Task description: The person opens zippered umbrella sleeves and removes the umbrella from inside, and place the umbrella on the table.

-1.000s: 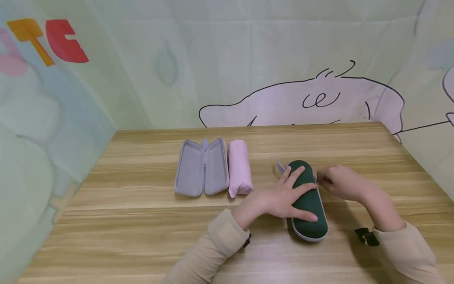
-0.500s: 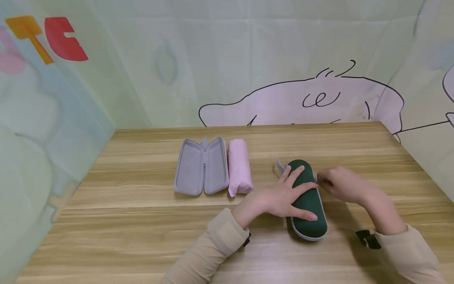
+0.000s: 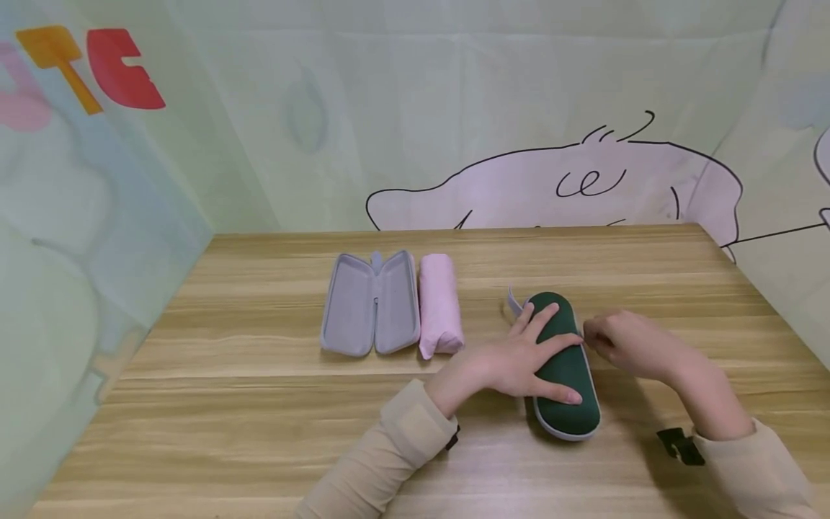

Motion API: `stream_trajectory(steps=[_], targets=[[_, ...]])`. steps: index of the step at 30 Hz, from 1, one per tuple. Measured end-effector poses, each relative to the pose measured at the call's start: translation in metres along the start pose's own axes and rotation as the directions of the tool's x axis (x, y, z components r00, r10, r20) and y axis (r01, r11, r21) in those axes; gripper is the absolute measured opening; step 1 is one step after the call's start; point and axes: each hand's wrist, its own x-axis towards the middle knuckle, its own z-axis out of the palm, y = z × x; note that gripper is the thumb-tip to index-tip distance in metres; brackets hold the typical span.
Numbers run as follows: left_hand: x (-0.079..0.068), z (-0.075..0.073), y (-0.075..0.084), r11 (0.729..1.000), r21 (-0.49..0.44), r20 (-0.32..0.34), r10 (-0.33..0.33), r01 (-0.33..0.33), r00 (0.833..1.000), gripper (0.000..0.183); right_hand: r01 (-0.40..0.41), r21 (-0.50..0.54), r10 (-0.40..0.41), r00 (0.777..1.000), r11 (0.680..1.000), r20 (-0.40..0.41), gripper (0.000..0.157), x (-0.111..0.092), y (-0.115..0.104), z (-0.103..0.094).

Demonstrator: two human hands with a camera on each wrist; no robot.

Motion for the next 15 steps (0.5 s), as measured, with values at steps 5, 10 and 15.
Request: stream_trajectory(steps=[5, 10, 15], targets=[[0.0005, 0.0002, -0.001, 1.0, 0.0, 0.001, 0.001, -0.001, 1.0, 0.073, 0.012, -0.01, -0.012, 1.0, 1.0, -0.012, 0.017, -0.0012, -0.0004, 0.0014], [0.0016, -0.0004, -0.0017, 1.0, 0.017, 0.004, 0.008, -0.008, 1.0, 0.074, 0.021, -0.005, -0.021, 1.0, 1.0, -0.004, 0.015, -0.0025, -0.0013, 0.0004], [0.0022, -0.0003, -0.0023, 1.0, 0.019, 0.008, 0.009, -0.009, 1.0, 0.075, 0.024, -0.012, -0.024, 1.0, 1.0, 0.003, 0.015, -0.0037, -0.0019, -0.0007]])
